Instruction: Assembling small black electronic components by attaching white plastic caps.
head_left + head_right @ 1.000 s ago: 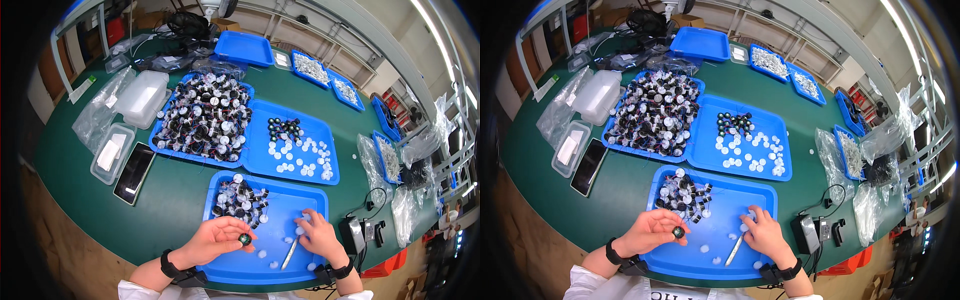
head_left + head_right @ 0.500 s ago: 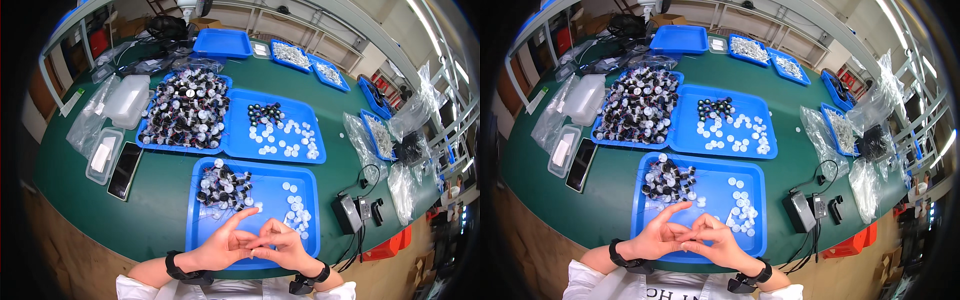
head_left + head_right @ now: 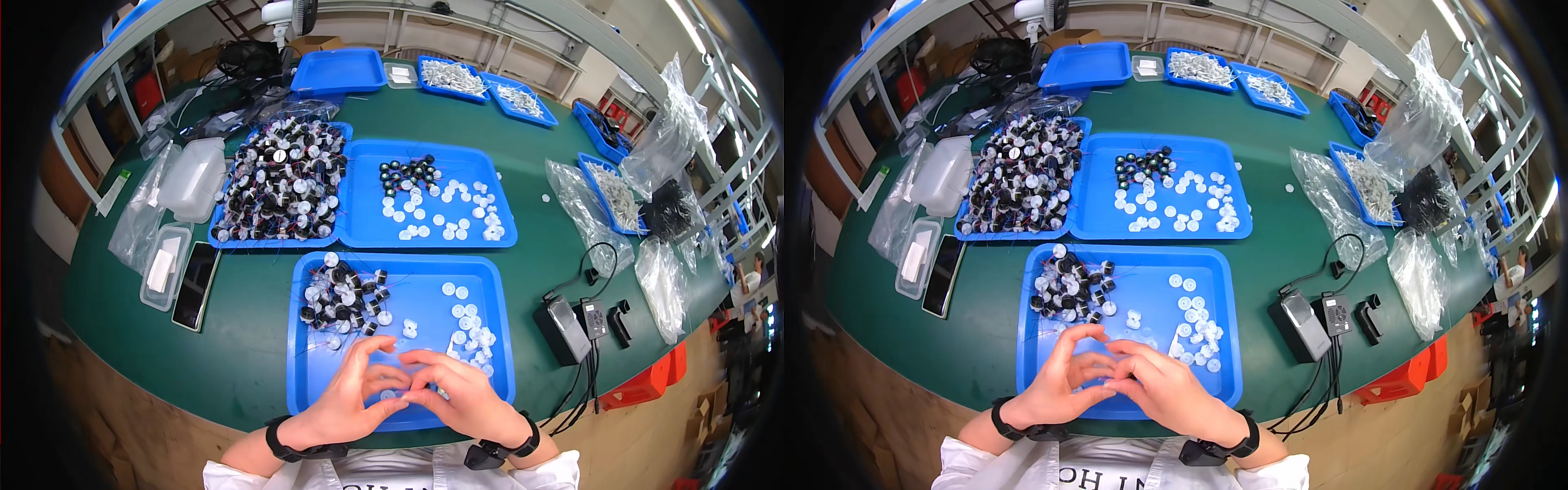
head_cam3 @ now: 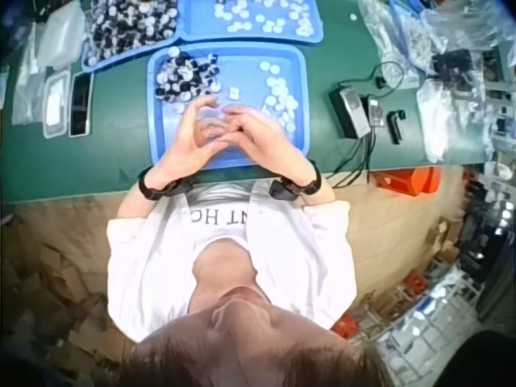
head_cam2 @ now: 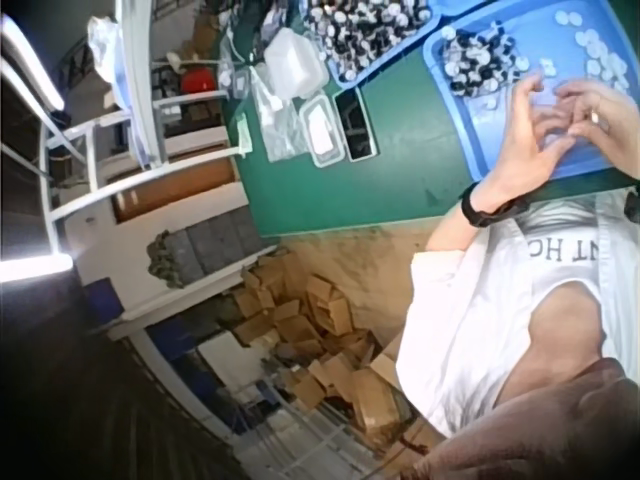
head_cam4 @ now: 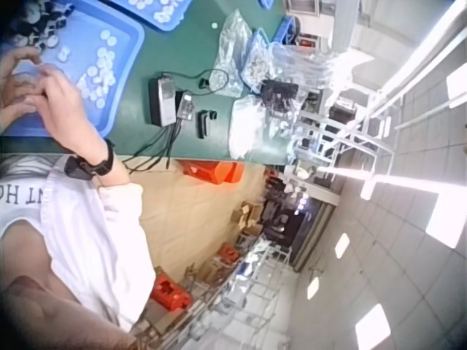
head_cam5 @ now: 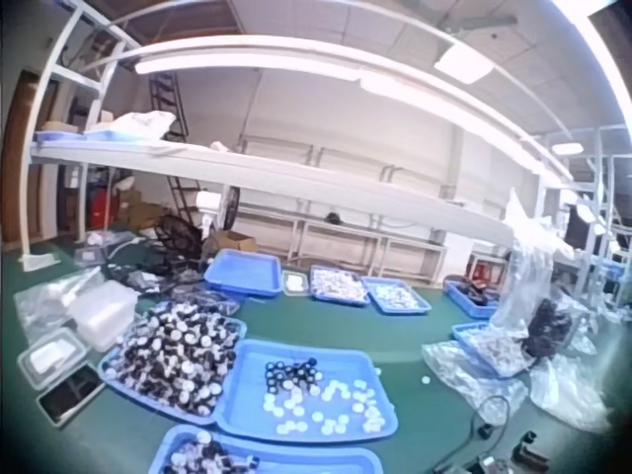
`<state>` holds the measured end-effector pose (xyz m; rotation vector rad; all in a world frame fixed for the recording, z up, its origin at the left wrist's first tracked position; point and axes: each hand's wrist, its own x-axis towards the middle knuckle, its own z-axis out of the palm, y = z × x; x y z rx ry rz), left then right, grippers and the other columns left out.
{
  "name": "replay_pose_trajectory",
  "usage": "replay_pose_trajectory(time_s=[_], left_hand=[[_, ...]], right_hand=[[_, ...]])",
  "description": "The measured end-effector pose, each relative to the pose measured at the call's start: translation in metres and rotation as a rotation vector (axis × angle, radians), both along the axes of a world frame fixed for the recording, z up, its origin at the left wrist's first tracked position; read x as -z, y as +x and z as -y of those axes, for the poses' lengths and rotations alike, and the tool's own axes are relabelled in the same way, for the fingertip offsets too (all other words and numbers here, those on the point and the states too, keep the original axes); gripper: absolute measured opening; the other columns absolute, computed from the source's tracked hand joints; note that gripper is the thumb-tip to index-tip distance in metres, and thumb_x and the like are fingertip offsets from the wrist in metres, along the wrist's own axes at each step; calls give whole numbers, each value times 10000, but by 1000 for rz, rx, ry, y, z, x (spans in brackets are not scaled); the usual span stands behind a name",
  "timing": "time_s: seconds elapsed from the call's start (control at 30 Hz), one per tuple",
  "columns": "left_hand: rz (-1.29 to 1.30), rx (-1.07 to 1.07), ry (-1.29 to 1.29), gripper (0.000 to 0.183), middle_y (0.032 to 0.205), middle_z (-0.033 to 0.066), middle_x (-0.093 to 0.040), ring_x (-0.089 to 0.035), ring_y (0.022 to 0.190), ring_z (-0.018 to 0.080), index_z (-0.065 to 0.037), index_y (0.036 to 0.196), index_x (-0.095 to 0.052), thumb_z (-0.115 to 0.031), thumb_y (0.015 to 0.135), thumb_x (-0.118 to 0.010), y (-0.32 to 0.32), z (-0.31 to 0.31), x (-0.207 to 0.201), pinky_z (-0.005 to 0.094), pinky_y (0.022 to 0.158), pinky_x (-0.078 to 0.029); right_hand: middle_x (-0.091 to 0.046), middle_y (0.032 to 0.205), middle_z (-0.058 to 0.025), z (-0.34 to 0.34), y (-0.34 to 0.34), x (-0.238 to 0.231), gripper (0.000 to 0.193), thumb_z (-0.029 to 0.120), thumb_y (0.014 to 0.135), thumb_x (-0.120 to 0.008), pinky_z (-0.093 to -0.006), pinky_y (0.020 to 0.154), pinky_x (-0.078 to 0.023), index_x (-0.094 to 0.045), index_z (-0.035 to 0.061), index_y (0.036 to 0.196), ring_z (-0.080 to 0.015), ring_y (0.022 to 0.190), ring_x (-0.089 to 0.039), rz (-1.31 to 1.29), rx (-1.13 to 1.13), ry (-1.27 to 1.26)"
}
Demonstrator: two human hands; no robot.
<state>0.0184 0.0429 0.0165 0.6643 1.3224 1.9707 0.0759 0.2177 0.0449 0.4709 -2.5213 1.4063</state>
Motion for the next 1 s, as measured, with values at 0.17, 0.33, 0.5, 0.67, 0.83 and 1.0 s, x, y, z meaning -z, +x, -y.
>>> replay_pose_trajectory(time_s=[0.17, 0.33, 0.5, 0.67, 0.83, 1.0], left_hand=[[-91, 97, -265, 681, 996, 121, -526, -573, 799, 172, 13, 1186, -378, -199, 685, -789, -8, 12, -15, 287, 713, -494], [-404, 20, -283, 694, 909, 91, -591, -588, 795, 154, 7, 1103, -451, -300, 611, -834, -10, 0, -8, 287, 697, -492], [-8, 223, -166, 357, 891, 80, -630, -609, 787, 116, 55, 987, -570, -156, 749, -733, -7, 5, -4, 250, 702, -493], [-128, 174, -316, 111, 835, 73, -639, -580, 696, 80, 38, 860, -646, -64, 827, -619, -6, 8, -5, 225, 616, -478], [-153, 145, -203, 104, 789, 65, -628, -555, 650, 73, 39, 859, -652, -41, 836, -590, -8, 14, -5, 219, 555, -452], [-115, 140, -209, 89, 754, 62, -607, -563, 643, 93, 39, 855, -644, -22, 818, -589, -10, 20, -15, 226, 509, -434]], right_hand=[[-530, 684, -27, 2, 7, 0, 229, 129, 769, -648, -225, 400, -421, -552, 18, 945, -149, 485, -538, -207, 133, 429], [-410, 589, 7, 14, 4, -14, 639, 353, 694, -646, -219, 396, -394, -494, -4, 1202, -81, 450, -471, -226, 117, 939], [-449, 568, 13, 11, 4, -14, 751, 468, 605, -724, -246, 401, -371, -490, 8, 1151, -111, 434, -490, -235, 62, 780], [-479, 589, 14, 12, 4, -15, 755, 558, 533, -734, -254, 413, -372, -523, 32, 1032, -126, 441, -500, -230, 78, 664], [-505, 679, -25, 5, 6, 0, 331, 292, 704, -728, -265, 465, -425, -567, 48, 860, -149, 544, -535, -288, -30, 463], [-557, 801, -69, 3, 16, -6, 186, 91, 741, -689, -285, 553, -476, -565, 26, 864, -197, 666, -584, -120, -39, 260]])
